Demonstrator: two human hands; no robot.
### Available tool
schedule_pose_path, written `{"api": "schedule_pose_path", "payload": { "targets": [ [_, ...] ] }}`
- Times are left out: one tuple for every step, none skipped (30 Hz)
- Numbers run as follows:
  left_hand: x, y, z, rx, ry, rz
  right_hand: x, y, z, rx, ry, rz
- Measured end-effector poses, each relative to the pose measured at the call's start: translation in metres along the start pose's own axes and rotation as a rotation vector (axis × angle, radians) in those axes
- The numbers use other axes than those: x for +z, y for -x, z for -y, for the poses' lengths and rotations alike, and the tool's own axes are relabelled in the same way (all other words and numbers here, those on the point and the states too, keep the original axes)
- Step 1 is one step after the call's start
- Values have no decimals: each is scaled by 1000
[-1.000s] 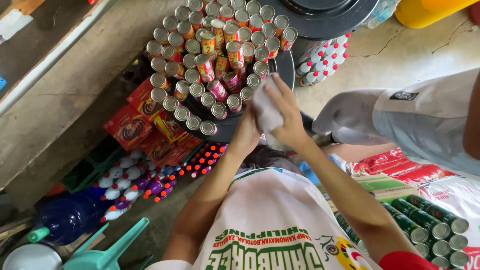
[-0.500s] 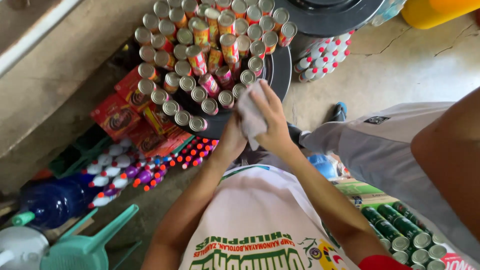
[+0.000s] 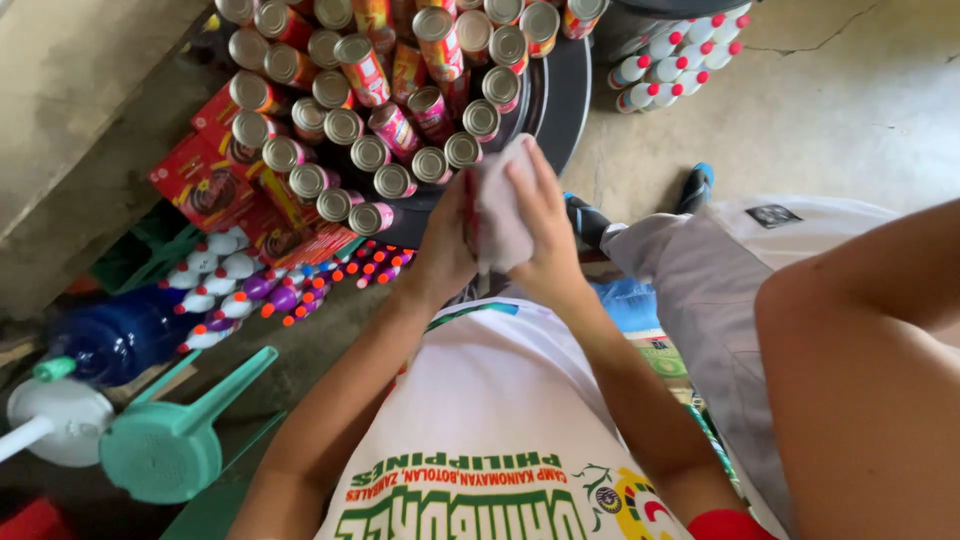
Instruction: Wiping canned goods with a rag and restocking them onto wooden store shelves.
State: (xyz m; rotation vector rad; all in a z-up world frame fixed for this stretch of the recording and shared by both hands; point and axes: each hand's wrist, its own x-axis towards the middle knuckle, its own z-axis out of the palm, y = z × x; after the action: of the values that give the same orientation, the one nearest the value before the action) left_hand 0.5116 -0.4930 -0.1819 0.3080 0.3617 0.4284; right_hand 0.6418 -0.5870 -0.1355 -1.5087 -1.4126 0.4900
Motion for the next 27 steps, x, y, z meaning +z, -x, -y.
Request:
{"api": "schedule_pose_path", "payload": {
  "targets": [
    [11,1,-3,105,-238,-150,1,-3,-8,125,-153,-18],
    [14,-7,-5,111,-242,-166,2,-5,-10,124,-168,-10],
    [16,-10,-6,98,-124,-192,4,-5,-11,153,-175,-31],
    [18,-12,-8,87,-4,-217,8,-5,-11,183,-183,-52],
    [11,-11,-7,93,-1,-253,6,-5,-4,198,-209,-31],
    [3,-9,-6,121,-40,-129,5,-4,2,115,-130,-5],
    [-7,-6,-4,138,-81,-2,5,-2,9,36,-50,14],
    [-15,-2,-4,133,-79,-36,9,2,10,56,-75,27],
    [-21,-5,-5,161,-103,-35,10,2,8,-45,14,8],
    [-27,-9,-6,190,-127,-35,9,2,6,-147,101,-9],
    [-16,-9,-10,192,-127,-41,9,0,5,-147,96,-5],
    [-4,-8,-14,157,-73,-60,8,-2,4,-73,30,-8],
    [7,-11,-22,133,-26,-74,8,-8,2,-12,-40,-13],
    [10,-6,-22,145,-32,-76,8,-14,4,-24,-47,-10],
    [13,0,-25,299,-316,-84,9,-22,8,15,-51,-34],
    [17,5,-27,448,-601,-87,11,-30,12,54,-58,-55],
    [-3,-1,-22,457,-605,-90,12,-30,17,45,-63,-52],
    [-24,-8,-16,434,-535,9,12,-29,22,-72,47,-26],
    [-43,-17,-7,406,-458,112,9,-27,27,-183,165,1],
    [-43,-17,-7,409,-455,113,10,-28,29,-186,168,4],
    [-43,-19,-6,233,-106,159,10,-29,30,-275,195,30],
    [-43,-21,-4,53,242,208,9,-30,31,-364,220,56],
    [-28,-14,-11,54,246,212,10,-29,26,-365,225,58],
    [-13,-7,-18,77,175,109,10,-29,21,-290,180,18],
    [1,0,-28,104,98,8,12,-31,16,-220,130,-28],
    [-2,1,-27,106,95,14,13,-31,19,-225,133,-30],
    [-4,1,-26,134,88,-9,13,-32,21,-83,-6,-50]
  ]
}}
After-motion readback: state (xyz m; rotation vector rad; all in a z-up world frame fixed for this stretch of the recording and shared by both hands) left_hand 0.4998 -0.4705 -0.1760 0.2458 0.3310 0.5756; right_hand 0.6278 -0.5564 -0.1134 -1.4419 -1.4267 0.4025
